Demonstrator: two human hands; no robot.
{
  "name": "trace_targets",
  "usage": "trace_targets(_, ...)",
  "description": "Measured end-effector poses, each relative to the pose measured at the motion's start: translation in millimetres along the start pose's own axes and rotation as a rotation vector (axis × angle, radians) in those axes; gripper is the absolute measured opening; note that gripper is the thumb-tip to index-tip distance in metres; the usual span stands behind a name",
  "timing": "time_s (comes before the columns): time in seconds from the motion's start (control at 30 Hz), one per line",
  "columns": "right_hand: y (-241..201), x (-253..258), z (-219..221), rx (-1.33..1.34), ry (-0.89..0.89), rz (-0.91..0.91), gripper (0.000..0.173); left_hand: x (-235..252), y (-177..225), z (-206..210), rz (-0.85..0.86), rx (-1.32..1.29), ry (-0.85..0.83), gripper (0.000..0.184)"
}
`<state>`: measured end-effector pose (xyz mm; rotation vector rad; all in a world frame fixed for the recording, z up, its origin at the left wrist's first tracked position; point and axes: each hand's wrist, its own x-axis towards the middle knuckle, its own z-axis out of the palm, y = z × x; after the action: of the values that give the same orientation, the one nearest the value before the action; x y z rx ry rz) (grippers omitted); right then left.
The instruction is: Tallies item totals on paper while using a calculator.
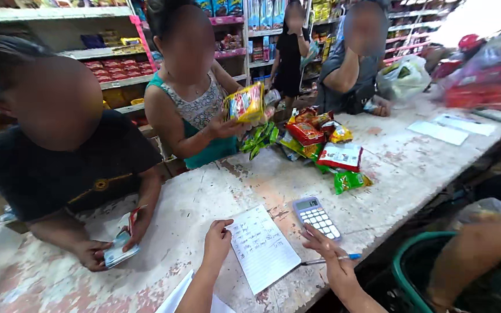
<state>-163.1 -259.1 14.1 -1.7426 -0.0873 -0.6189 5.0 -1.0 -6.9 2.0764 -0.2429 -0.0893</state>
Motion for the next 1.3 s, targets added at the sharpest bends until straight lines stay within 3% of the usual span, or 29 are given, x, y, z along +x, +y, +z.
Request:
trace_targets(0.13, -8, -3, 8, 0.061, -0.026, 0.177, 0.077, -3, 2, -2, 0.017, 0.075, -0.065, 0.038)
trace_targets(0.27, -19, 14, -7, 0.59, 0.139, 0.517, 0.083, -1, 0, -3, 0.077, 0.198, -0.07, 0.035)
trace_targets(0.37, -16, 11, -31, 0.947, 0.257, 0.659, 0.069, -3, 0, -3, 0.073, 0.235, 0.003, 0.04)
trace_targets(0.47, 2, -22, -58, 1.044, 0.317, 0.633, 0.053, -2, -2, -2, 0.057, 0.275, 0.018, 0.037)
trace_targets(0.63, 13, -98, -93, 0.828, 0.465, 0.687, 0.049, -3, 1, -1, 0.024, 0.352, -0.06, 0.035)
trace_targets(0.7, 26, -129, -101, 0.746, 0.527, 0.691, 0.024, -3, 2, -2, 0.016, 0.355, -0.078, 0.034)
trace_targets(0.73, 35, -144, -104, 0.719, 0.54, 0.677, 0.025, -2, 2, -2, 0.018, 0.356, -0.082, 0.034)
trace_targets(0.8, 53, -165, -107, 0.612, 0.545, 0.636, 0.074, -1, -1, -3, 0.023, 0.35, -0.09, 0.037)
trace_targets(0.87, 69, -179, -107, 0.419, 0.521, 0.533, 0.092, 0, -2, -5, 0.013, 0.325, -0.133, 0.045)
trace_targets(0.97, 90, -197, -110, -0.113, 0.338, 0.213, 0.077, 1, -2, -10, -0.01, 0.315, -0.233, 0.07)
trace_targets(1.07, 115, -213, -118, -0.58, 0.157, -0.084, 0.074, -1, -2, -8, 0.008, 0.409, -0.269, 0.078)
trace_targets(1.17, 134, -226, -114, -0.683, 0.13, -0.141, 0.067, -4, -2, -3, 0.038, 0.462, -0.256, 0.075)
trace_targets(1.23, 136, -230, -113, -0.69, 0.122, -0.092, 0.064, -4, -2, -4, 0.05, 0.449, -0.247, 0.075)
trace_targets(1.3, 129, -225, -121, -0.747, 0.146, -0.013, 0.071, -4, -2, -4, 0.055, 0.44, -0.252, 0.077)
